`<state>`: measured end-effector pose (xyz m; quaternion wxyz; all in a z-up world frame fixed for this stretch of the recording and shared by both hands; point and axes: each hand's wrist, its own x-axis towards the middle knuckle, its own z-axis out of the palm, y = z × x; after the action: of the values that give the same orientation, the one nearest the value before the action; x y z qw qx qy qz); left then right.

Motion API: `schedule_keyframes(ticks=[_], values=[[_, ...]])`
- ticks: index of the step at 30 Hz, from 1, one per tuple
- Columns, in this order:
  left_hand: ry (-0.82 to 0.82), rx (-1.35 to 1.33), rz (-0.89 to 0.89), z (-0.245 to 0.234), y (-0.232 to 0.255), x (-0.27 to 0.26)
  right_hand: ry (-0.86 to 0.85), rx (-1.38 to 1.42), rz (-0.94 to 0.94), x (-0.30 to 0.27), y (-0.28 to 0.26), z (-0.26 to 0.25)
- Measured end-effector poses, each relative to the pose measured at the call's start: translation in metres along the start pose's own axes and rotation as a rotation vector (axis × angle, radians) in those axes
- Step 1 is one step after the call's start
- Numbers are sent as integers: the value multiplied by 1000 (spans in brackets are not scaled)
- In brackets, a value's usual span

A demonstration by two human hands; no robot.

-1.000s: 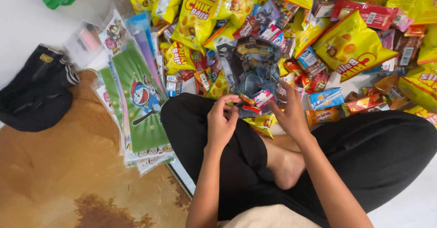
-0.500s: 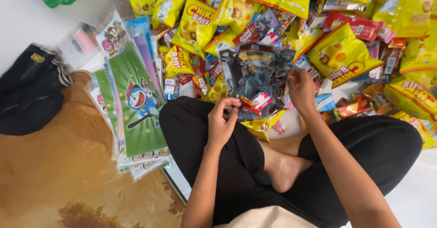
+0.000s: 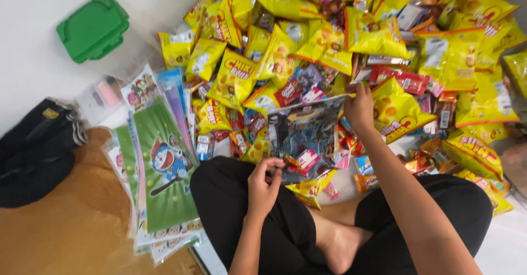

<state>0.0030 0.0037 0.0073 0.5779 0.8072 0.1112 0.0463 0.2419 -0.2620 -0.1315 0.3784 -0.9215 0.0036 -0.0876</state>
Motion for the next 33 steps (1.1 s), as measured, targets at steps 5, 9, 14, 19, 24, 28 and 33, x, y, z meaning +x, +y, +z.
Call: schedule_keyframes(ticks=[5,9,14,19,24,28,33], values=[[-34,-14,20,-1,2,4,21,-117,10,18,-6,-22],[-37,-9,-44,4,1,5,104,-289,-58,26,8,-37],[-20,-6,-47,9,-6,6,261,-337,-239,35,15,-67],[-7,18,-53,13,-4,5,325,-416,-195,24,24,-105],[-1,48,-106,17,-2,3,413,-392,37,22,72,-134],[-9,54,-129,20,-3,0,286,-287,209,19,77,-149],[9,45,-100,24,1,1,-47,26,121,-1,-4,-161]])
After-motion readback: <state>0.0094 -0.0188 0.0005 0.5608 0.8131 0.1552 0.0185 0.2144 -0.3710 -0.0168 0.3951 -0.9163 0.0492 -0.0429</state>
